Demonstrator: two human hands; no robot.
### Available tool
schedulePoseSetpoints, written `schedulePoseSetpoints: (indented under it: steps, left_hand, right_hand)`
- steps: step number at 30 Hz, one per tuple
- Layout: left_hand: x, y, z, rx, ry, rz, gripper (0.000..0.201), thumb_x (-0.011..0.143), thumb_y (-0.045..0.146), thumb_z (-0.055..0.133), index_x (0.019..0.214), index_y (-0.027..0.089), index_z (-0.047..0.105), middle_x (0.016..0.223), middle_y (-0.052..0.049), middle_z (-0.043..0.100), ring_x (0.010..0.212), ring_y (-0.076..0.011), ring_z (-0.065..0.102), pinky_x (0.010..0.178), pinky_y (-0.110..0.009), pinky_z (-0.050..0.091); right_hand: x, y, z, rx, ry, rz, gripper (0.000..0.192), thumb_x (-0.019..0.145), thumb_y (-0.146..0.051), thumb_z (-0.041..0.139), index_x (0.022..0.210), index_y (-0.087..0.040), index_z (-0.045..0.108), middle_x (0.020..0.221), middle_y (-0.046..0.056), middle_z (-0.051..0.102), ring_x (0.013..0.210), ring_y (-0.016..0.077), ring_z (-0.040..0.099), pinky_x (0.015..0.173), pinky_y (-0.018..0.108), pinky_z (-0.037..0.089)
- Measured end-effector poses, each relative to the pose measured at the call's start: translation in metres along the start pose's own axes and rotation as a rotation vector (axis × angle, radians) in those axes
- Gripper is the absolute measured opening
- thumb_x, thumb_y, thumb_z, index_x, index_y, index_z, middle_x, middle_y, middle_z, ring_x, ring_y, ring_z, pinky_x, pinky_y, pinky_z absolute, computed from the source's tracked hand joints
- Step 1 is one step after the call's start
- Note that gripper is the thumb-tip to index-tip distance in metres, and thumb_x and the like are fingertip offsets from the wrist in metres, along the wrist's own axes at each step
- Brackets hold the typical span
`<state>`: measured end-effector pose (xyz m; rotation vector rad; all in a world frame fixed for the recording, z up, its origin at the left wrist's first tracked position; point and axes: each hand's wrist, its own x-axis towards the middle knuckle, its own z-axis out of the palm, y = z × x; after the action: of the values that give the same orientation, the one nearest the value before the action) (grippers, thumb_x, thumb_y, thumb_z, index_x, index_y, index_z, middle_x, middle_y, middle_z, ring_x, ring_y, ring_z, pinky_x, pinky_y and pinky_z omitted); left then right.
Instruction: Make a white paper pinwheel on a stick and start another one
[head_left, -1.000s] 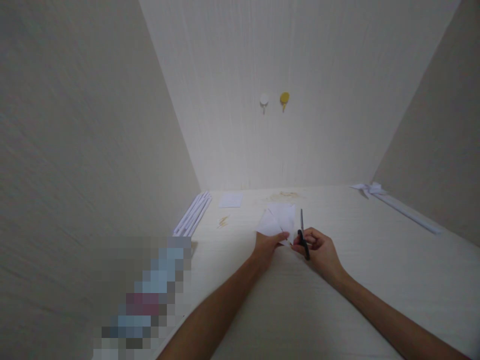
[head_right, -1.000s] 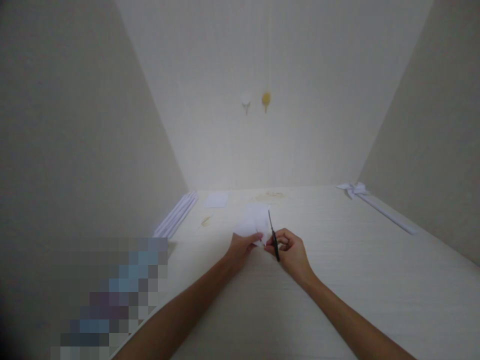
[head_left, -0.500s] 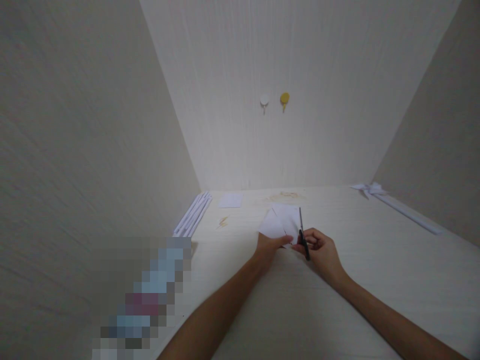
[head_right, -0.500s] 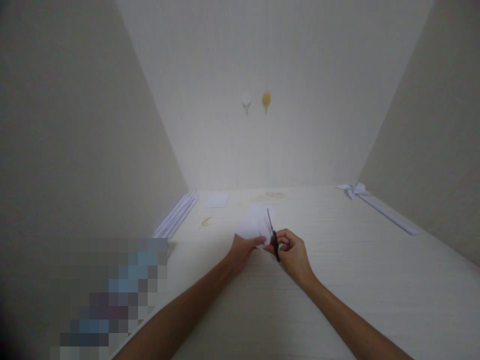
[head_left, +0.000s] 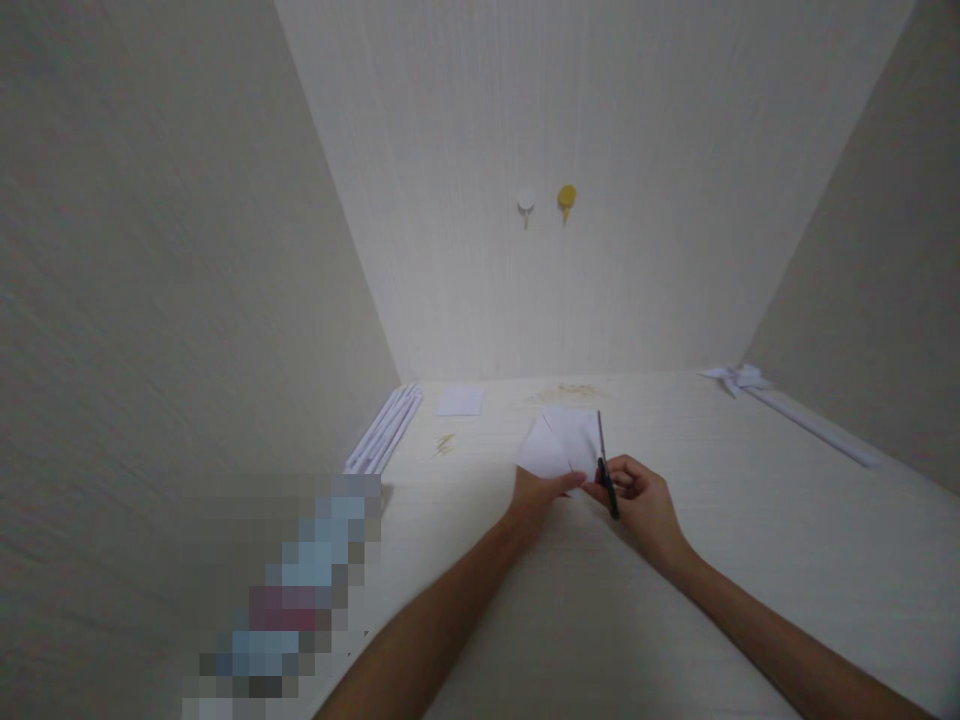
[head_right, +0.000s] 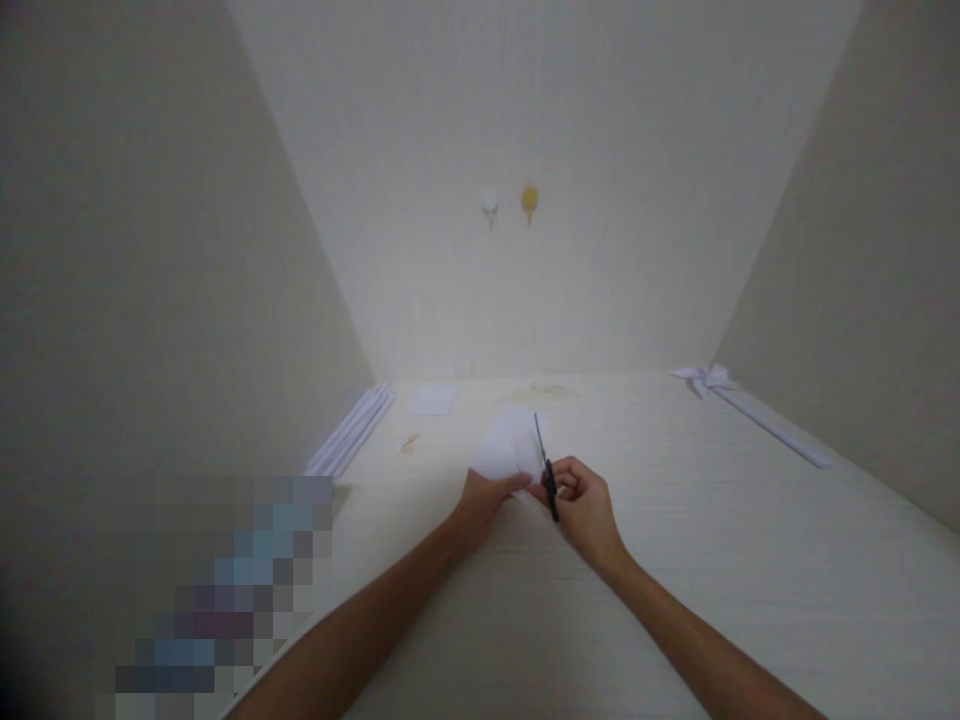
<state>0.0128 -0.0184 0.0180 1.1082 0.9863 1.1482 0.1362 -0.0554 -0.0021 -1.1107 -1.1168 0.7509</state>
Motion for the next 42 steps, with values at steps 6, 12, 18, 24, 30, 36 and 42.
schedulePoseSetpoints:
  steps: [6,12,18,24,30,36,42]
  left_hand:
    - [-0.001,0.000,0.000,-0.001,-0.011,-0.001,0.023,0.041,0.024,0.075,0.056,0.012,0.062,0.070,-0.006,0.067,0.071,-0.0214,0.061,0.059,-0.028,0.047]
    - [-0.001,-0.001,0.001,-0.015,-0.032,-0.012,0.020,0.043,0.023,0.073,0.054,0.010,0.062,0.069,-0.008,0.066,0.067,-0.0211,0.061,0.056,-0.028,0.047]
    - [-0.001,-0.001,0.000,-0.017,-0.007,0.034,0.026,0.042,0.021,0.074,0.064,0.011,0.064,0.072,-0.007,0.067,0.065,-0.0194,0.060,0.058,-0.028,0.047]
    - [-0.001,-0.001,0.002,-0.057,-0.026,0.060,0.026,0.044,0.019,0.073,0.067,0.012,0.065,0.076,-0.007,0.067,0.068,-0.0184,0.061,0.063,-0.028,0.047]
    - [0.011,-0.007,-0.001,-0.134,0.082,0.023,0.023,0.047,0.022,0.070,0.065,0.011,0.062,0.068,-0.006,0.064,0.059,-0.0172,0.059,0.053,-0.028,0.046]
    - [0.028,-0.008,-0.012,-0.208,0.174,0.078,0.015,0.052,0.022,0.065,0.062,0.015,0.056,0.060,0.000,0.057,0.058,-0.0119,0.054,0.045,-0.019,0.041]
    - [0.032,-0.002,-0.019,-0.262,0.166,0.103,0.015,0.059,0.026,0.060,0.066,0.015,0.054,0.059,0.001,0.056,0.059,-0.0108,0.054,0.047,-0.018,0.041]
  right_hand:
    - [0.000,-0.001,0.000,0.003,0.000,-0.002,0.031,0.047,-0.030,0.075,0.061,-0.017,0.052,0.050,-0.004,0.050,0.045,0.0086,0.046,0.039,0.018,0.030]
    - [0.000,-0.006,0.000,0.012,0.007,0.053,0.032,0.045,-0.030,0.076,0.060,-0.016,0.051,0.048,-0.004,0.050,0.044,0.0081,0.045,0.038,0.018,0.030]
    - [0.001,-0.003,0.000,0.012,0.005,0.069,0.031,0.046,-0.028,0.075,0.061,-0.016,0.051,0.052,-0.003,0.054,0.044,0.0076,0.045,0.038,0.018,0.030]
    - [0.001,0.002,-0.001,0.035,-0.007,0.075,0.030,0.048,-0.027,0.075,0.062,-0.016,0.050,0.052,-0.004,0.053,0.045,0.0078,0.046,0.041,0.018,0.032]
    - [0.003,0.003,-0.001,0.050,-0.001,0.142,0.027,0.053,-0.032,0.071,0.063,-0.016,0.052,0.053,-0.002,0.056,0.048,0.0087,0.048,0.044,0.019,0.034]
    - [0.002,-0.002,-0.001,0.030,-0.133,0.274,0.028,0.058,-0.039,0.066,0.063,-0.016,0.051,0.051,-0.002,0.056,0.038,0.0054,0.041,0.036,0.017,0.026]
    - [0.001,-0.004,-0.003,-0.105,-0.266,0.326,0.029,0.052,-0.035,0.070,0.053,-0.015,0.049,0.039,-0.003,0.052,0.034,0.0053,0.040,0.034,0.017,0.025]
